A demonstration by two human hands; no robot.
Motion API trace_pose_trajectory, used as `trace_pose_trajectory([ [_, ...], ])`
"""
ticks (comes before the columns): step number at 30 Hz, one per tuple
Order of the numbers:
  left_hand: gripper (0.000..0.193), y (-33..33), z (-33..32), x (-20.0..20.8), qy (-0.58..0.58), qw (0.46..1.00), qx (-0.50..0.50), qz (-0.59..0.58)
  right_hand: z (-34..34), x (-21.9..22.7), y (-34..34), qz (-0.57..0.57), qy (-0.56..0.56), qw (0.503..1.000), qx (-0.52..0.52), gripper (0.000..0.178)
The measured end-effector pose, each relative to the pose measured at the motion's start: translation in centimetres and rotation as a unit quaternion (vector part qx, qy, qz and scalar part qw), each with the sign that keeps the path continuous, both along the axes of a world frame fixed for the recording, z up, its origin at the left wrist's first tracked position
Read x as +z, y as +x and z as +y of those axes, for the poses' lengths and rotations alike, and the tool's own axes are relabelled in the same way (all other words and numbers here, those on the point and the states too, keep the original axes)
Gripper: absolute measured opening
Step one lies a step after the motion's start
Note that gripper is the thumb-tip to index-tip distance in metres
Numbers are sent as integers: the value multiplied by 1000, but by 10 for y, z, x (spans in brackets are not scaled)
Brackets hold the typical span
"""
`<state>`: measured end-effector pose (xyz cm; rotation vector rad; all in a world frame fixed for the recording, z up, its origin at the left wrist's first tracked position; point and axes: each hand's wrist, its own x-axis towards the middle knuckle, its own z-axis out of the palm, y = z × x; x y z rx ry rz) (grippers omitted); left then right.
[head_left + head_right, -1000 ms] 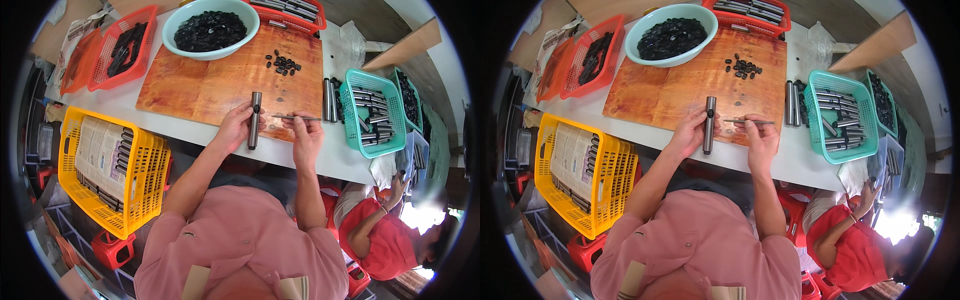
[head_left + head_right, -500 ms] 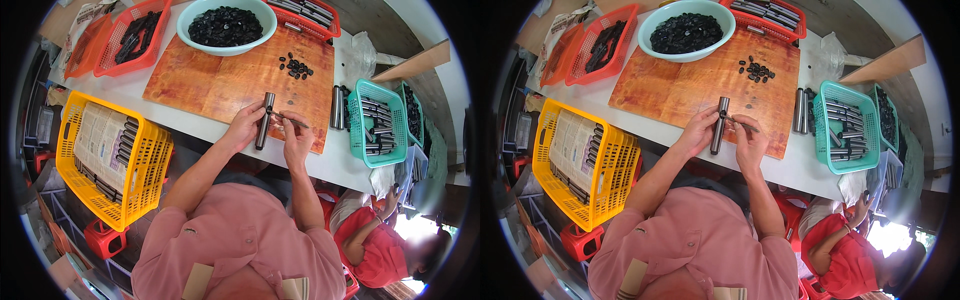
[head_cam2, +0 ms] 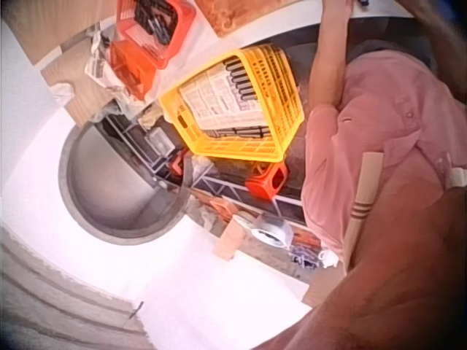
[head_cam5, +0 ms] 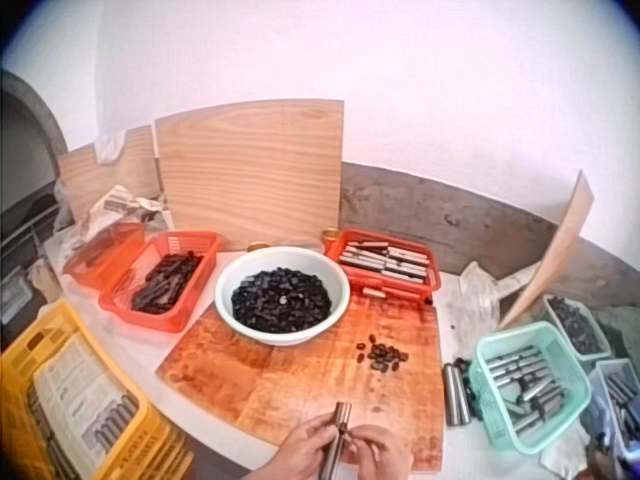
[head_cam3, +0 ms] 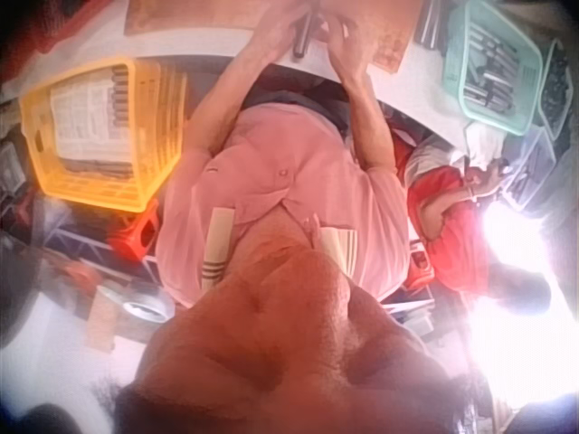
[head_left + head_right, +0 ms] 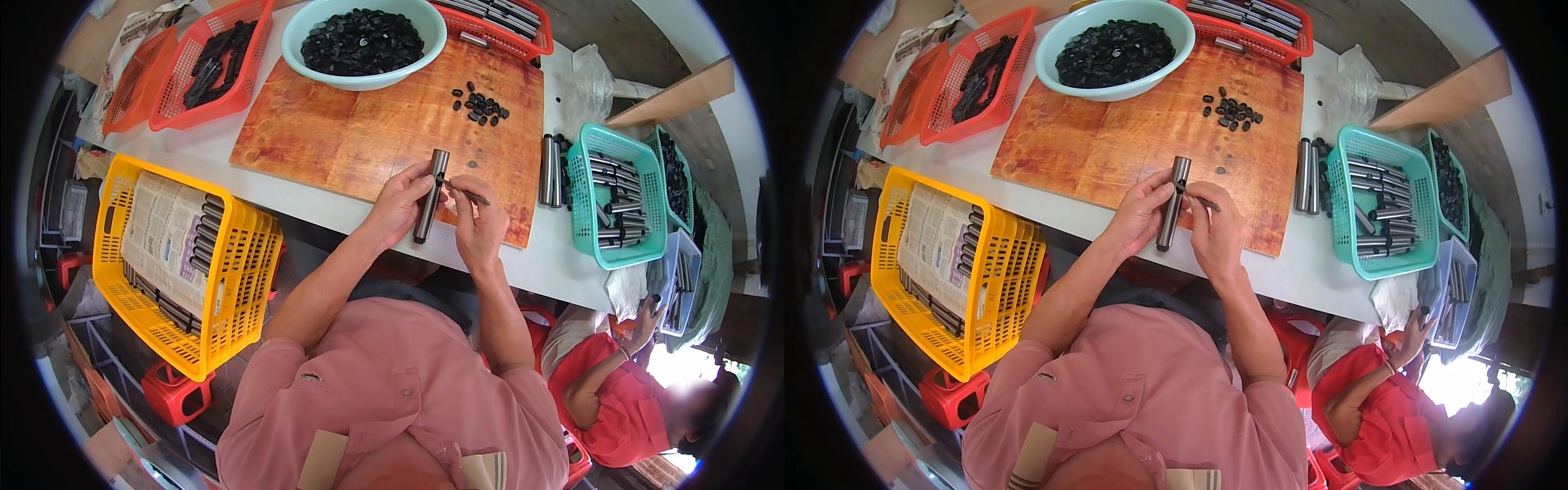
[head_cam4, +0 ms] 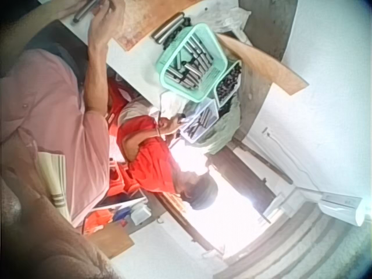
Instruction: The person repeatedly picks up small black caps and metal marker bodies, inserts the caps into the bodies, and places the assembled markers into a yellow basket. The process is repeated continuously with items from a bowl and a green basket.
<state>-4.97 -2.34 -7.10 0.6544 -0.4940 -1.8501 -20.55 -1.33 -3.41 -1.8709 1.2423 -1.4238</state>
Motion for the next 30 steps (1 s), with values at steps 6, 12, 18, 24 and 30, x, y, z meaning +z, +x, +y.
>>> trace_pose_trajectory([
  [6,37,0,-1,-2,-34,999,-6,-6,-11,29,-3,111,35,992,41,13],
  [12,35,0,-1,0,-23,999,-6,-22,-17,44,3,163,13,985,60,12],
  [18,34,-5,0,11,0,998,16,-55,-18,51,7,183,-1,981,69,12],
  [24,34,4,-2,-5,1,1000,-8,9,-18,40,-5,19,118,992,44,12],
  [30,33,5,-3,-1,24,999,0,31,-8,28,-19,-161,124,979,11,10],
])
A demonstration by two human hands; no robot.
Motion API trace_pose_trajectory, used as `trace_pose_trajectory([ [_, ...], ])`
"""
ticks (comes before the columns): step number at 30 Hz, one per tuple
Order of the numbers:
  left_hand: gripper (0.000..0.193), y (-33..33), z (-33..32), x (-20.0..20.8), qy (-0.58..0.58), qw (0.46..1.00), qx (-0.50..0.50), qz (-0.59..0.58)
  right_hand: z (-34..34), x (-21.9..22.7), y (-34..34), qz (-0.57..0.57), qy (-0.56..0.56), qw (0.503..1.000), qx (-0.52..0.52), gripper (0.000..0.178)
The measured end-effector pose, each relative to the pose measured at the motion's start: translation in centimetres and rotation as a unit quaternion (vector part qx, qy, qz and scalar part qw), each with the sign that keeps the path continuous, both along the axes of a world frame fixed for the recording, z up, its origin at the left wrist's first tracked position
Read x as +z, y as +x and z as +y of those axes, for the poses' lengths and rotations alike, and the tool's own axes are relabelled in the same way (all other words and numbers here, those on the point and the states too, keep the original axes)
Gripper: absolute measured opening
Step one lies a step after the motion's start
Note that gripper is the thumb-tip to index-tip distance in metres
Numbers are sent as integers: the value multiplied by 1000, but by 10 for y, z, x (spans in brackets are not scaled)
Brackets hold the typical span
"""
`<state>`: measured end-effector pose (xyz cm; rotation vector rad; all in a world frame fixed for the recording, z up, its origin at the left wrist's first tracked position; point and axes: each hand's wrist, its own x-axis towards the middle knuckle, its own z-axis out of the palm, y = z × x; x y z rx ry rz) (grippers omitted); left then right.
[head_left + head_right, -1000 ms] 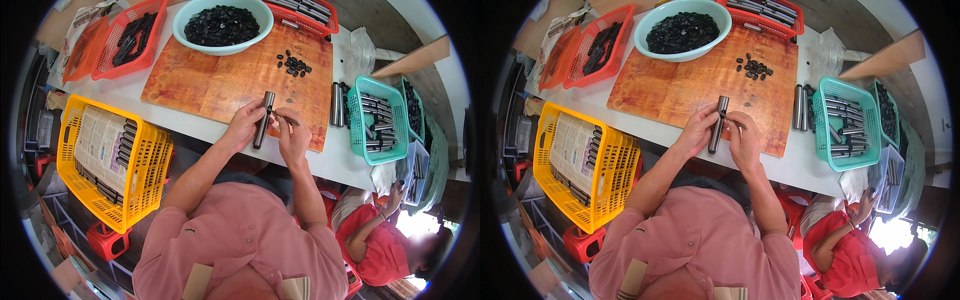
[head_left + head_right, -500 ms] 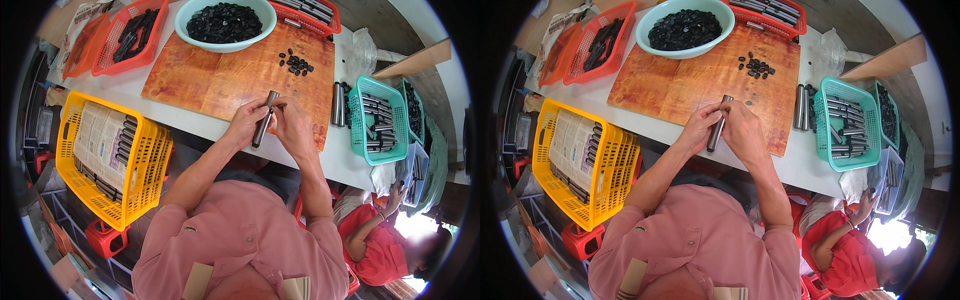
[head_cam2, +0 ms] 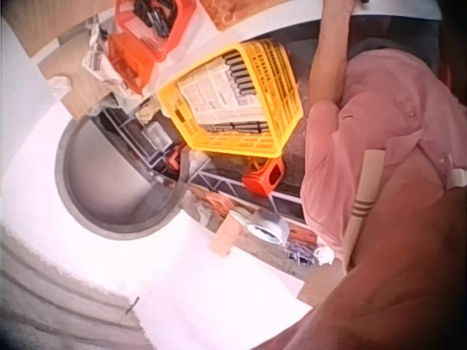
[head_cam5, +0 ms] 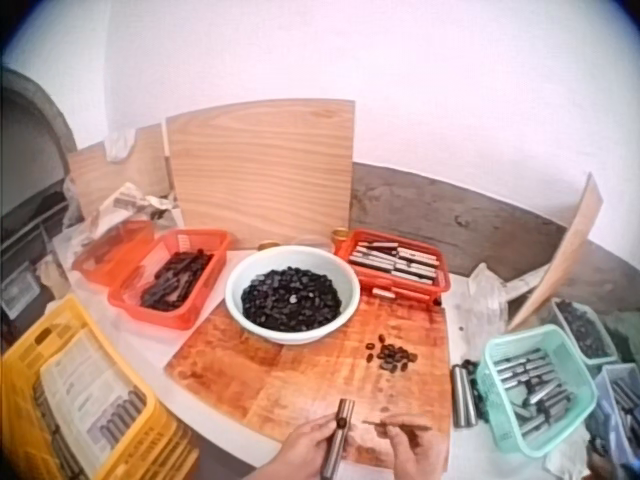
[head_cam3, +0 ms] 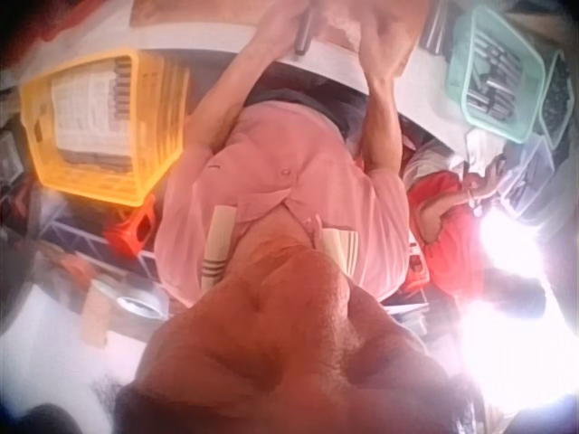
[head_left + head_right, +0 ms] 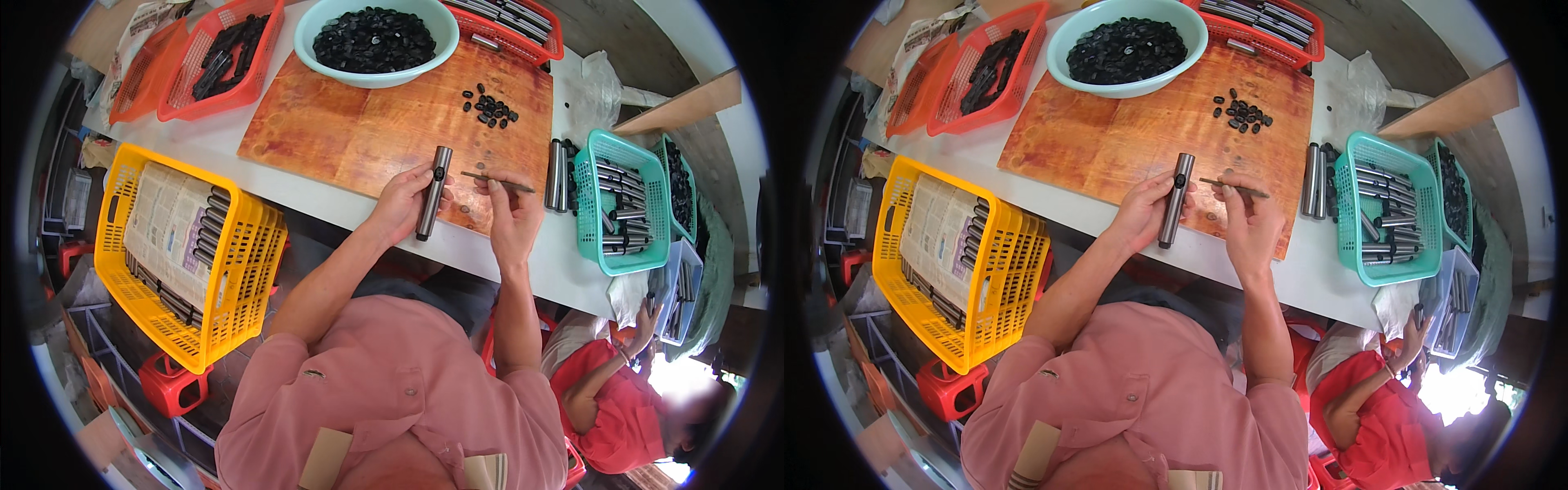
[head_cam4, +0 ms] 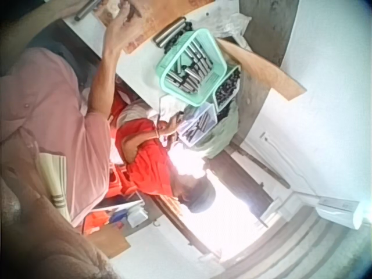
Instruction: The person repeatedly picks up small black caps and metal marker bodies, inserts the caps into the bodies, and places the assembled markers into a yellow basket. The process is repeated continuously with items from a bowl and a green basket.
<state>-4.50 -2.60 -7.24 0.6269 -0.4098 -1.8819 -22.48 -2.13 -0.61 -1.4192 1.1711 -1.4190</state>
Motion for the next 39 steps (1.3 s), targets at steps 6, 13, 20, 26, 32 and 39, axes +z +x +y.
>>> trace_pose_trajectory([
  [6,28,1,-1,-1,-14,1000,-6,-3,8,-20,9,56,-46,997,16,11],
  [13,27,0,0,-5,-8,1000,-7,-22,11,-13,-1,145,-58,987,-33,16],
  [20,29,-3,4,5,10,994,-6,-104,15,13,-83,498,6,854,-149,21],
  [26,26,-7,3,-1,1,995,6,-97,15,-27,-149,614,145,748,-206,13],
  [32,25,0,0,4,41,999,25,-13,4,-42,-156,611,152,734,-255,19],
  [39,25,4,-22,-4,41,999,23,-6,-31,-12,-87,500,-40,853,-146,17],
])
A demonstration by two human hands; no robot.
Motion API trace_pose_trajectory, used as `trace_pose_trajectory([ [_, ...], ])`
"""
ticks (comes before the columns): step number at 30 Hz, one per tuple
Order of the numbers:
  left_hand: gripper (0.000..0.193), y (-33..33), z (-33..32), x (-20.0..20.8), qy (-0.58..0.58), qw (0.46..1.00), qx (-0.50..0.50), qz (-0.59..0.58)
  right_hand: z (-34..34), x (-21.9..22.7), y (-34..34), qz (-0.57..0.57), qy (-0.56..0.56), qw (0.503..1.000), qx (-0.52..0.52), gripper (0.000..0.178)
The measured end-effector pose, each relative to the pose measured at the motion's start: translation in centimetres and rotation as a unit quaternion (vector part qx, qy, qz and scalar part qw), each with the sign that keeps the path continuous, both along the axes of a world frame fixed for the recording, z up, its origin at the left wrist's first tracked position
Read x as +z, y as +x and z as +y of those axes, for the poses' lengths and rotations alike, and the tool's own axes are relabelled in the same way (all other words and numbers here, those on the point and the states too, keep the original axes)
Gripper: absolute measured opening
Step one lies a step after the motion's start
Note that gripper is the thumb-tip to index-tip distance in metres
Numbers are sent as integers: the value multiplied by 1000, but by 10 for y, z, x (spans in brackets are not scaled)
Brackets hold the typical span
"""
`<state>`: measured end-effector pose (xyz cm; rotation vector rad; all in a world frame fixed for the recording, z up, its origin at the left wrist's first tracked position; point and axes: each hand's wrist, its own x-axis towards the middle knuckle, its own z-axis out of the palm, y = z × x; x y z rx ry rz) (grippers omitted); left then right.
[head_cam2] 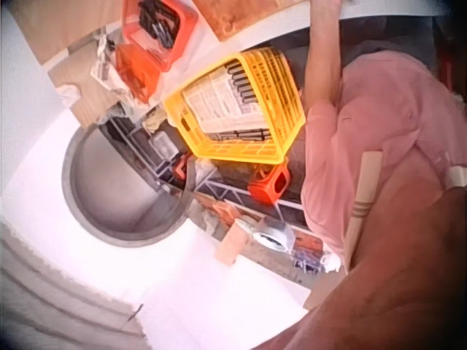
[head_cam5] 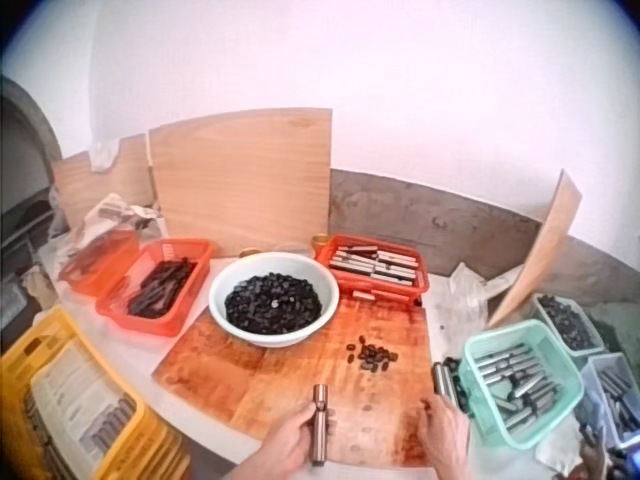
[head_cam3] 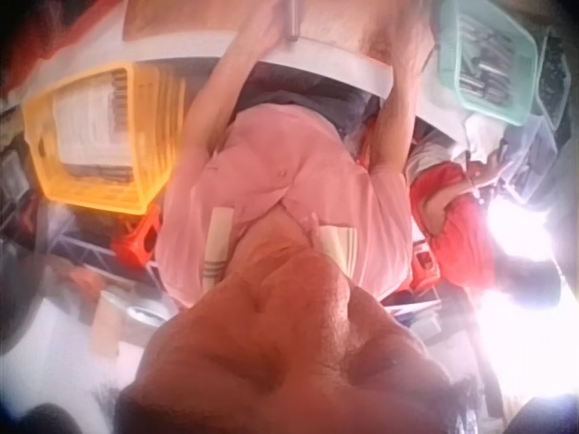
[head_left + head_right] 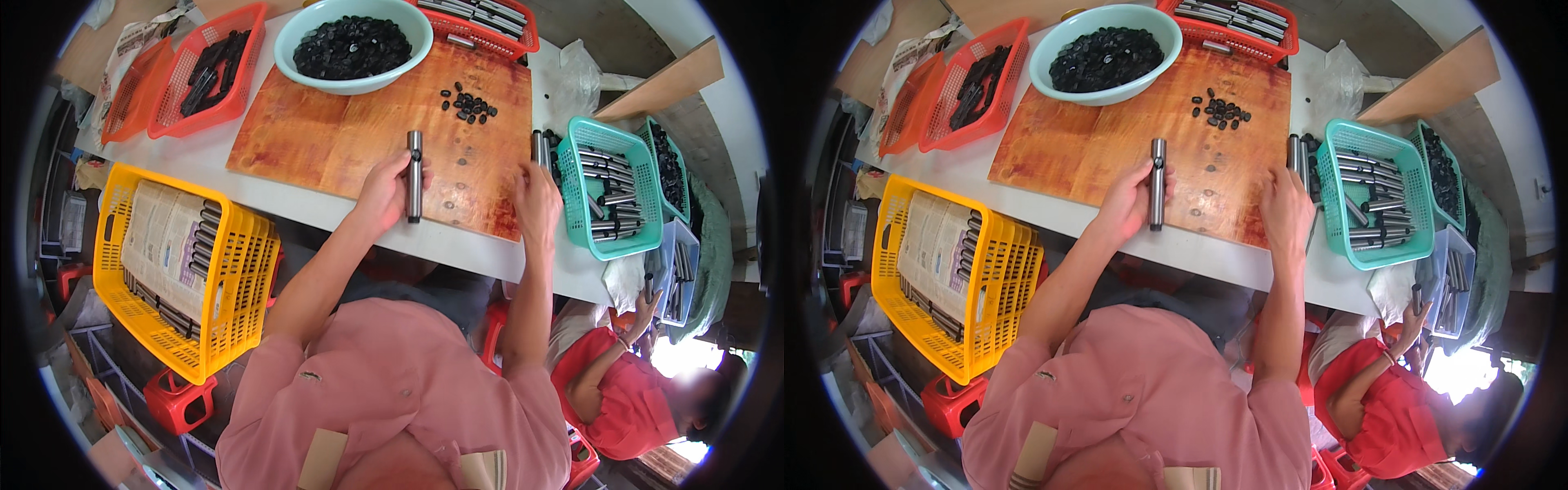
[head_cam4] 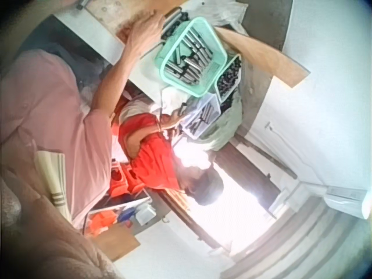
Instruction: The person repeatedly picks up small black caps and metal marker bodies, inserts the caps into the bodies, and places the assembled markers into a yellow basket. The process is repeated continuously with items from a bowl and a green basket.
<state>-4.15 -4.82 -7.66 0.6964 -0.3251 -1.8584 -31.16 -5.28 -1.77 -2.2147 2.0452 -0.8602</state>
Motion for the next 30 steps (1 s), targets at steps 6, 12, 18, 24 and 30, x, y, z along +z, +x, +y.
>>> trace_pose_trajectory([
  [6,22,-5,-4,7,2,999,32,-21,-82,-34,49,5,-49,995,86,21],
  [12,22,-5,-1,6,1,999,39,-27,-101,-52,62,37,-35,996,79,21],
  [18,21,-3,-3,6,12,999,26,-28,-97,-64,62,21,-131,986,101,18],
  [24,18,-9,-11,52,-98,981,155,-62,-98,-65,66,23,-149,983,102,17],
  [30,25,-7,-24,41,-240,871,164,-396,-97,-65,64,8,-146,984,106,17],
])
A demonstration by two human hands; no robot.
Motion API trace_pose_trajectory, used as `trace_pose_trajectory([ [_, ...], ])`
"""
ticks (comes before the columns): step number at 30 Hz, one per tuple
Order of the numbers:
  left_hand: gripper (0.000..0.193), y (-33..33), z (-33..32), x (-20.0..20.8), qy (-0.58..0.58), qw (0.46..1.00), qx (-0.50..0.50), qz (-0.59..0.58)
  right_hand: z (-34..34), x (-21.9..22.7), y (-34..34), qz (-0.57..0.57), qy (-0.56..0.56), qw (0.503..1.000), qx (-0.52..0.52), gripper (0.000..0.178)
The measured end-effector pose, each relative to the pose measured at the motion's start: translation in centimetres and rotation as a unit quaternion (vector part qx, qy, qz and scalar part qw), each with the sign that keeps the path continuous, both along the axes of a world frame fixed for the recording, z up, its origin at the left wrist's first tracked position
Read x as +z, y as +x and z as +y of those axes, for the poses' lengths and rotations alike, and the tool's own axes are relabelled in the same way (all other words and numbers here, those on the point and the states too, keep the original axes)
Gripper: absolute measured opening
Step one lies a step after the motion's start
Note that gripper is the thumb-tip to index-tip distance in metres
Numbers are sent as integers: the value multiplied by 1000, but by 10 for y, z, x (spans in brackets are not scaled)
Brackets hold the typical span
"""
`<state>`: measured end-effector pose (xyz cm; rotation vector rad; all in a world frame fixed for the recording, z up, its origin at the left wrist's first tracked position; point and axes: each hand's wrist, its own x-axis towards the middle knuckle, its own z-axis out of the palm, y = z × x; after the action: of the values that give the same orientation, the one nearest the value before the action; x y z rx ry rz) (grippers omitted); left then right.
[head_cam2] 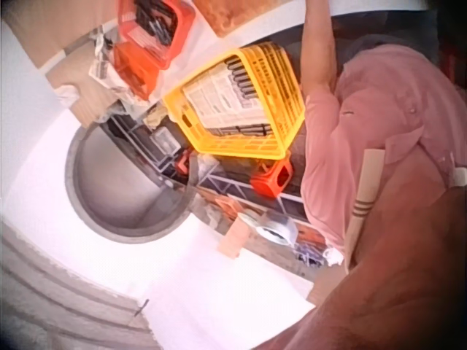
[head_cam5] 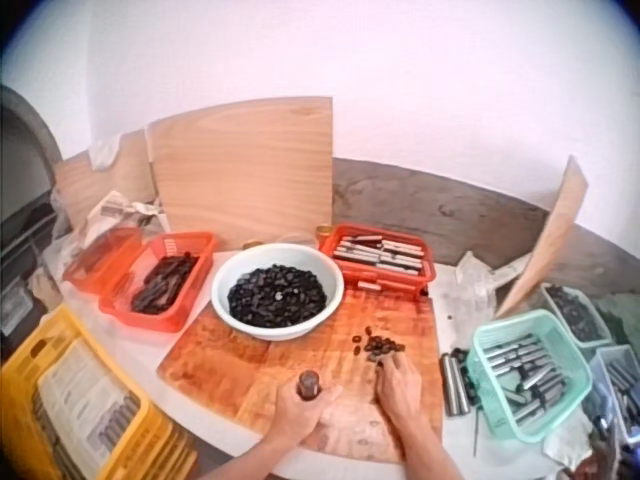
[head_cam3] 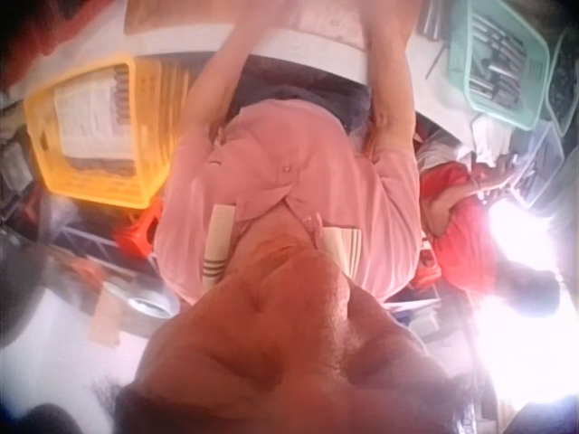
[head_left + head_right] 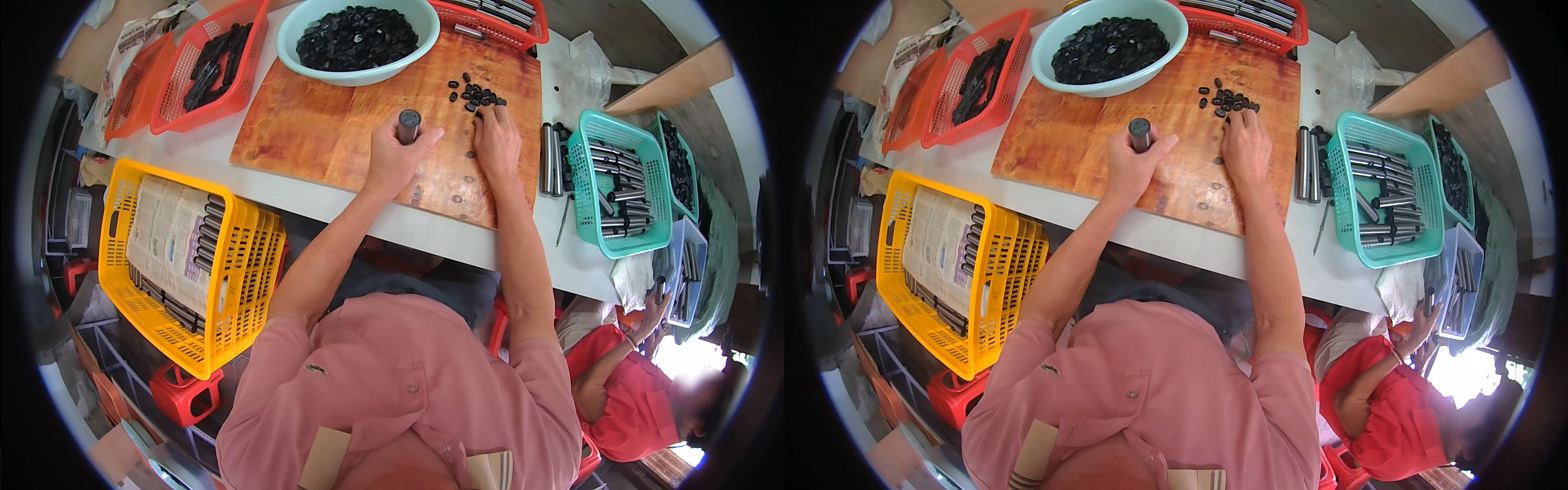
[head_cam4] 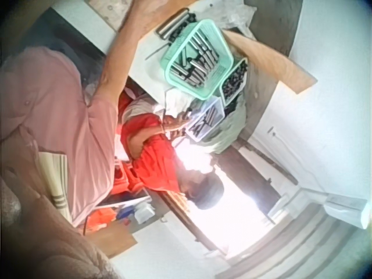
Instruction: The person repeatedly picks up small black caps and metal marker bodies, inserts the caps into the bodies, and places the assembled markers into a yellow basket. The process is repeated continuously with items from a bowl and a green basket.
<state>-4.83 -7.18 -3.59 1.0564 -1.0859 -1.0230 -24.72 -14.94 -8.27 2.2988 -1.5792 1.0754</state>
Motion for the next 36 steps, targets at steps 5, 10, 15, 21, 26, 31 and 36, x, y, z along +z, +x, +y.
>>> trace_pose_trajectory([
  [5,33,-5,2,-7,-7,999,17,-27,-2,0,1,-1,9,1000,1,18],
  [10,33,-9,-5,-18,-32,996,50,-65,0,2,1,11,26,1000,-12,19],
  [15,33,-7,-3,-24,-48,992,66,-100,2,2,3,10,32,999,-11,19],
  [21,29,-11,-6,-30,-77,990,81,-89,2,8,2,21,19,1000,-9,19],
  [26,32,-9,-10,-17,-26,992,72,-105,-1,8,1,0,9,1000,-21,18],
  [31,28,-1,-10,0,71,996,-57,16,-1,7,0,11,-13,1000,-2,10],
  [36,37,-2,27,-22,-44,978,-140,150,-2,5,3,-1,-24,1000,13,8],
])
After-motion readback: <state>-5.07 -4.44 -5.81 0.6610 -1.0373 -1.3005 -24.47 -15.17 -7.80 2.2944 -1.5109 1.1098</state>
